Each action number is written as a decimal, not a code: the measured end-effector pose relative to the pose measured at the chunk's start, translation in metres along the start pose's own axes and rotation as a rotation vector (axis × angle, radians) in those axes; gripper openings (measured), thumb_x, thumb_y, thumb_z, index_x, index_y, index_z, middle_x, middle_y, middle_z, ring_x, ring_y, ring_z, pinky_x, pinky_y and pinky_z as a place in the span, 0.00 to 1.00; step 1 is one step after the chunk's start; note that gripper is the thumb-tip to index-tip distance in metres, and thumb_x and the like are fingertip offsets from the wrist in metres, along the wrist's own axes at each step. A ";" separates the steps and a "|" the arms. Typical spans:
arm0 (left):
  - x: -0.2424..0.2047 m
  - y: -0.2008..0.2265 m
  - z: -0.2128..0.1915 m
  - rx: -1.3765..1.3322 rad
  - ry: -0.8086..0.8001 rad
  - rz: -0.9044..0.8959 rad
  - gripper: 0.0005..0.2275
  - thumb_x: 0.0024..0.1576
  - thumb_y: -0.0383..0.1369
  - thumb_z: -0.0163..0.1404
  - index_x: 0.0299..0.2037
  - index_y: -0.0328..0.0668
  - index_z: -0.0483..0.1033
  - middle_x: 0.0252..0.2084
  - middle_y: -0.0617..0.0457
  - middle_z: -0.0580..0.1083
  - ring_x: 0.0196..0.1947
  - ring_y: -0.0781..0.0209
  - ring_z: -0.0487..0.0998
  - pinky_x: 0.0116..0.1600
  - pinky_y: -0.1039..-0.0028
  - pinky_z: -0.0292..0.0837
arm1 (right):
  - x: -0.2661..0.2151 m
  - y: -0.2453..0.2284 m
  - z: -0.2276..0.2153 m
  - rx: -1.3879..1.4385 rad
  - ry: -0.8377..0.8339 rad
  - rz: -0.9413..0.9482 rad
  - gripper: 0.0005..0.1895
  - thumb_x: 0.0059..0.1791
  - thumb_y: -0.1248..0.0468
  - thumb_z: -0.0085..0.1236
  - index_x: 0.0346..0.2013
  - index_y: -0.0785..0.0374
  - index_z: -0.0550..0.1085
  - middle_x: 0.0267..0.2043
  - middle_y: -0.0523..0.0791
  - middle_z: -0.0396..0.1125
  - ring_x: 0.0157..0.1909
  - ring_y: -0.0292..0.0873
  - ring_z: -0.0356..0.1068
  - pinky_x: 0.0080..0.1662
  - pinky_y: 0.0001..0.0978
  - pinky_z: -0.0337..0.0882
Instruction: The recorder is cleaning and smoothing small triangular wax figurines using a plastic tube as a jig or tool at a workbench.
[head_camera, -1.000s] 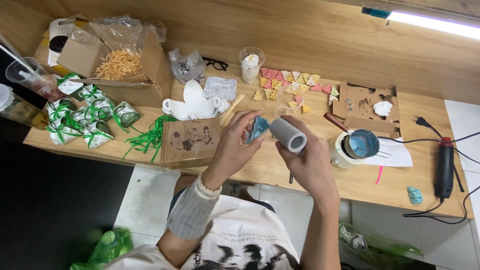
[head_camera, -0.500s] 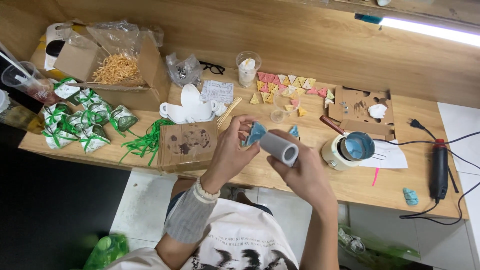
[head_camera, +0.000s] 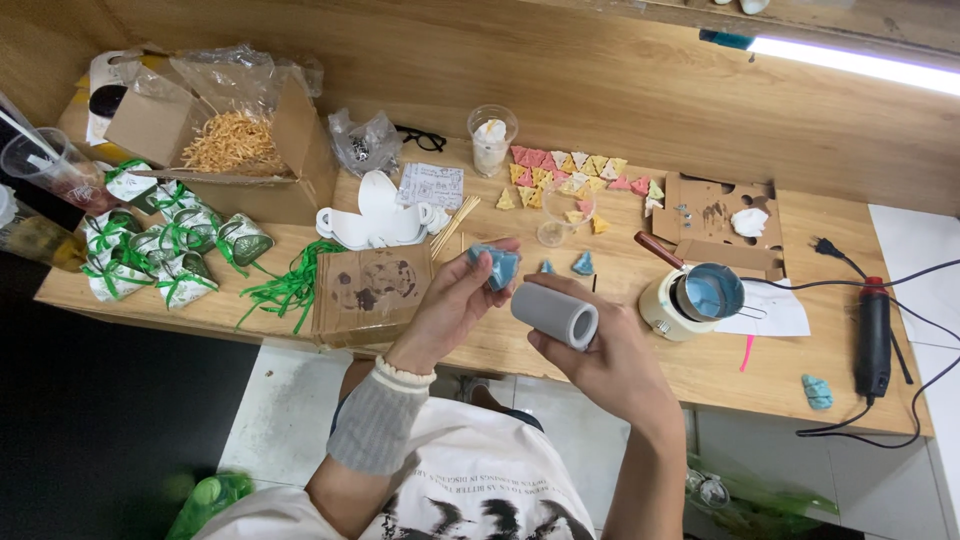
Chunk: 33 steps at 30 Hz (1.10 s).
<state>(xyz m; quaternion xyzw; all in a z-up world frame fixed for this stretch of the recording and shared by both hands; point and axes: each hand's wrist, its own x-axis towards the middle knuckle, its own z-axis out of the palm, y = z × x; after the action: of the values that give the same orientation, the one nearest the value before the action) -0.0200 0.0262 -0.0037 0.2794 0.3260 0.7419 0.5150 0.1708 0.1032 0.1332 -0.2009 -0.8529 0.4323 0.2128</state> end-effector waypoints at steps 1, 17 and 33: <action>0.000 -0.001 -0.002 -0.077 -0.016 -0.010 0.25 0.68 0.44 0.46 0.67 0.30 0.68 0.47 0.53 0.74 0.44 0.65 0.74 0.48 0.75 0.71 | 0.001 0.002 0.002 -0.003 0.037 0.004 0.25 0.43 0.67 0.66 0.56 0.63 0.74 0.42 0.50 0.78 0.44 0.38 0.79 0.46 0.35 0.76; 0.003 -0.005 0.001 -0.241 0.036 -0.043 0.21 0.69 0.43 0.39 0.66 0.39 0.66 0.63 0.44 0.72 0.54 0.62 0.72 0.53 0.73 0.69 | 0.009 0.005 0.016 -0.093 0.222 0.146 0.25 0.45 0.66 0.63 0.57 0.61 0.73 0.43 0.51 0.77 0.42 0.46 0.79 0.44 0.35 0.75; 0.006 -0.016 -0.002 -0.249 0.044 -0.076 0.20 0.70 0.42 0.36 0.66 0.38 0.65 0.67 0.42 0.69 0.57 0.62 0.73 0.57 0.70 0.71 | 0.005 0.016 0.018 -0.020 0.146 0.145 0.27 0.43 0.66 0.64 0.57 0.62 0.72 0.42 0.53 0.77 0.38 0.45 0.79 0.42 0.35 0.75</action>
<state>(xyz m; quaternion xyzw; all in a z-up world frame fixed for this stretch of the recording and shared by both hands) -0.0139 0.0352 -0.0164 0.1845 0.2529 0.7626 0.5661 0.1594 0.1029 0.1119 -0.2950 -0.8226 0.4224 0.2405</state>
